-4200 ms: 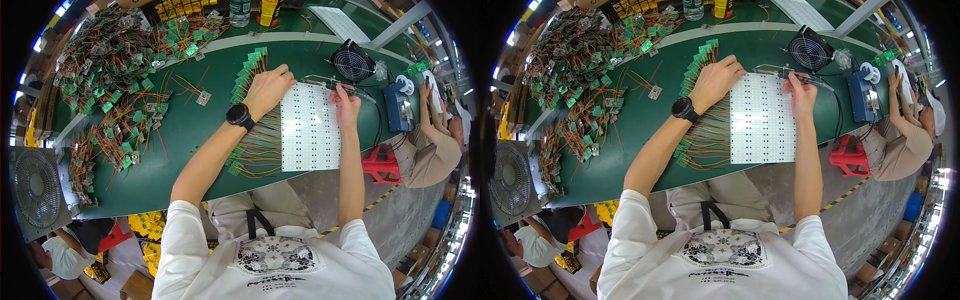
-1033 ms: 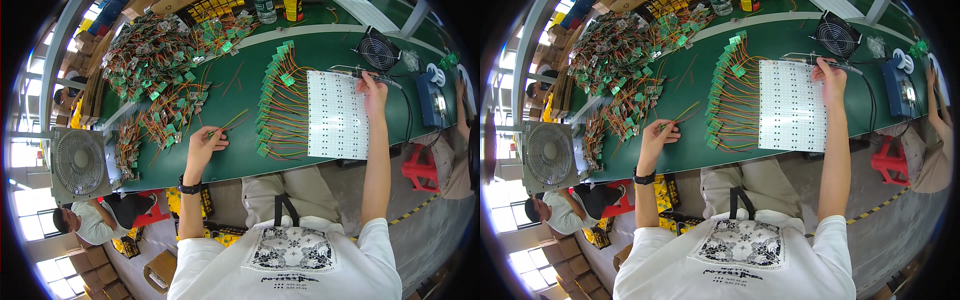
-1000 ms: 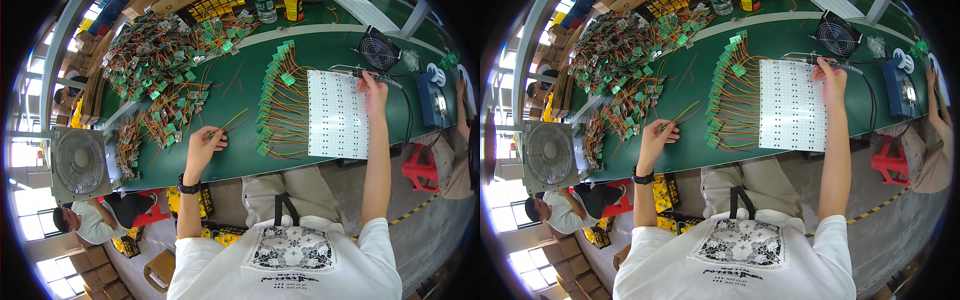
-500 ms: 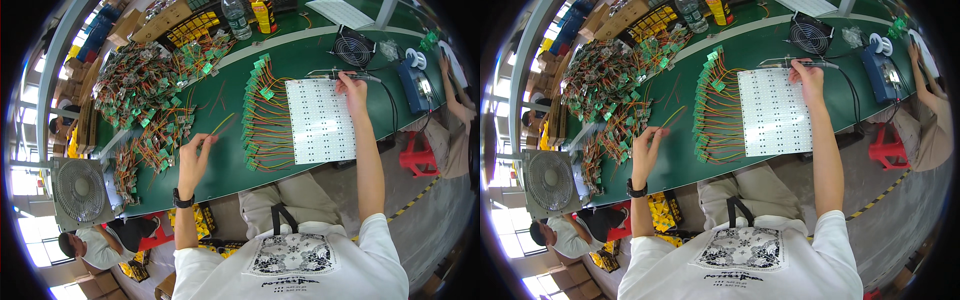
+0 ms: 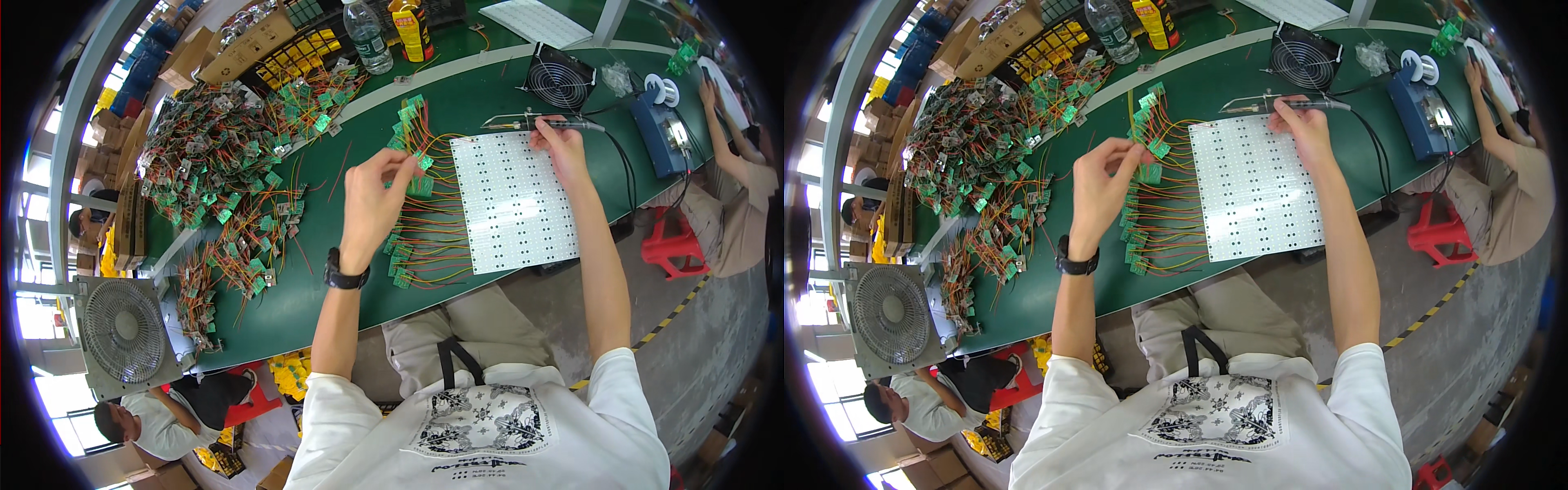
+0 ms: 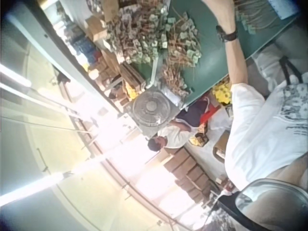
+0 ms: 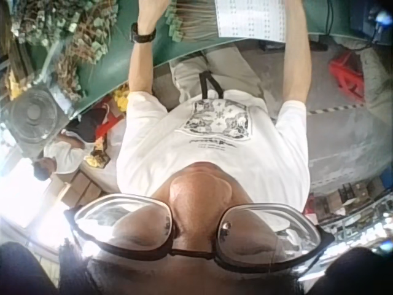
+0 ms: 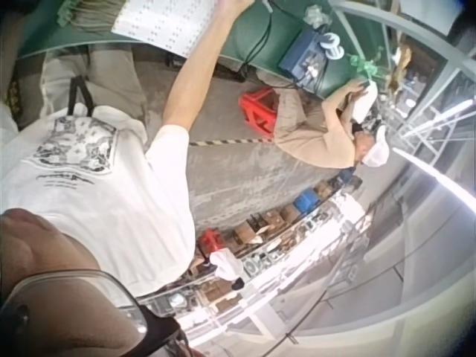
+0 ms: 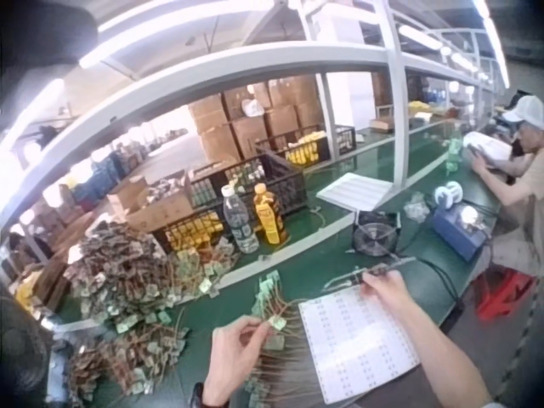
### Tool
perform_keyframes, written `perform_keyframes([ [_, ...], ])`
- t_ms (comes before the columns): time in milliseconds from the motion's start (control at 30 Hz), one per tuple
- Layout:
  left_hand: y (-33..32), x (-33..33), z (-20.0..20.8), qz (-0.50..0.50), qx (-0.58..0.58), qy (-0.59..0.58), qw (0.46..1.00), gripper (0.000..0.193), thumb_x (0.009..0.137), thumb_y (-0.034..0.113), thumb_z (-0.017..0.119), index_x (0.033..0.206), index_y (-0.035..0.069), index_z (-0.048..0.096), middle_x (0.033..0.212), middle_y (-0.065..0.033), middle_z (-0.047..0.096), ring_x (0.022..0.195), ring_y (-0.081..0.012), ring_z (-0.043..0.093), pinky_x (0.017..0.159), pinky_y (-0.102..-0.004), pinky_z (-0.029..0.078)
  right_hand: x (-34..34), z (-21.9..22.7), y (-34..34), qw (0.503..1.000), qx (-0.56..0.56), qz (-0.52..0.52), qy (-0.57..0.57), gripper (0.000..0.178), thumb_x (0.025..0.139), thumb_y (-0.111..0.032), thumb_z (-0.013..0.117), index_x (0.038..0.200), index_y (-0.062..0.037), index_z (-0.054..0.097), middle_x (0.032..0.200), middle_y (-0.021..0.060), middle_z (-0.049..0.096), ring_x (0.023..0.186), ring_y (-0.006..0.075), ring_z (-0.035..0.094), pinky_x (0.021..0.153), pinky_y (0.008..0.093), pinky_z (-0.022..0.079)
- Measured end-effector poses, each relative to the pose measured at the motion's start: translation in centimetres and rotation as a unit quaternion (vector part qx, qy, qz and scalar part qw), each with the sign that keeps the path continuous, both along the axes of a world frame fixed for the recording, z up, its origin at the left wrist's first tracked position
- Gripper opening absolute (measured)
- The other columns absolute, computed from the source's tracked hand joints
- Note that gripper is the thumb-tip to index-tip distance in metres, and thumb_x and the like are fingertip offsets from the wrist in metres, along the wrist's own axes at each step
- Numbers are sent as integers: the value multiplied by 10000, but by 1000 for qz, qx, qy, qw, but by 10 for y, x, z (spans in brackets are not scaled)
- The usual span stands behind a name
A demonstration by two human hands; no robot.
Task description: The person solders circuit boards to an LED board by picking up small wired circuit boards from a pile and attaching their wires to the LED board with a soldering iron.
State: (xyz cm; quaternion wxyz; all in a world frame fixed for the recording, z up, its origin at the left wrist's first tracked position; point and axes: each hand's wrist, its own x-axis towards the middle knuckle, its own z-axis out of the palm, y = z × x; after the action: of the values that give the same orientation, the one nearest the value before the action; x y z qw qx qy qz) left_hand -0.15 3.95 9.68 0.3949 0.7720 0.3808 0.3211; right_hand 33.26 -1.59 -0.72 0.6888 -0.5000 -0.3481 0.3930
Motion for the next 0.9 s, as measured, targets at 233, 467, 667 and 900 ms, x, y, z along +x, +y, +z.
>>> perform_keyframes([
  [233,17,41,-10,-68,-73,-237,966,192,982,86,547,1045,-83,614,911,-115,701,836,-151,680,785,-274,541,-11,3,-5,997,43,-28,-48,214,899,-106,677,1044,29,596,799,80,649,672,132,615,598,249,468],
  [467,34,59,-14,-116,-130,-60,983,213,992,80,506,1087,-86,598,867,-99,684,709,-113,652,653,-230,517,-19,1,-4,990,66,-78,-96,209,891,-75,681,1060,12,594,827,76,654,668,118,621,595,227,486],
  [667,34,67,-24,-150,-176,-93,968,202,973,84,527,1069,-67,620,877,-98,695,702,-114,660,595,-242,496,-28,9,-6,969,105,-153,-161,198,892,-69,676,1052,13,594,826,82,656,668,121,621,587,227,488],
  [900,34,71,-64,-48,226,91,969,148,851,170,663,887,36,715,805,-100,682,658,-268,647,600,-359,498,-24,12,-5,997,26,-47,-60,172,893,-66,661,1010,45,601,780,99,651,634,145,615,576,250,480],
])
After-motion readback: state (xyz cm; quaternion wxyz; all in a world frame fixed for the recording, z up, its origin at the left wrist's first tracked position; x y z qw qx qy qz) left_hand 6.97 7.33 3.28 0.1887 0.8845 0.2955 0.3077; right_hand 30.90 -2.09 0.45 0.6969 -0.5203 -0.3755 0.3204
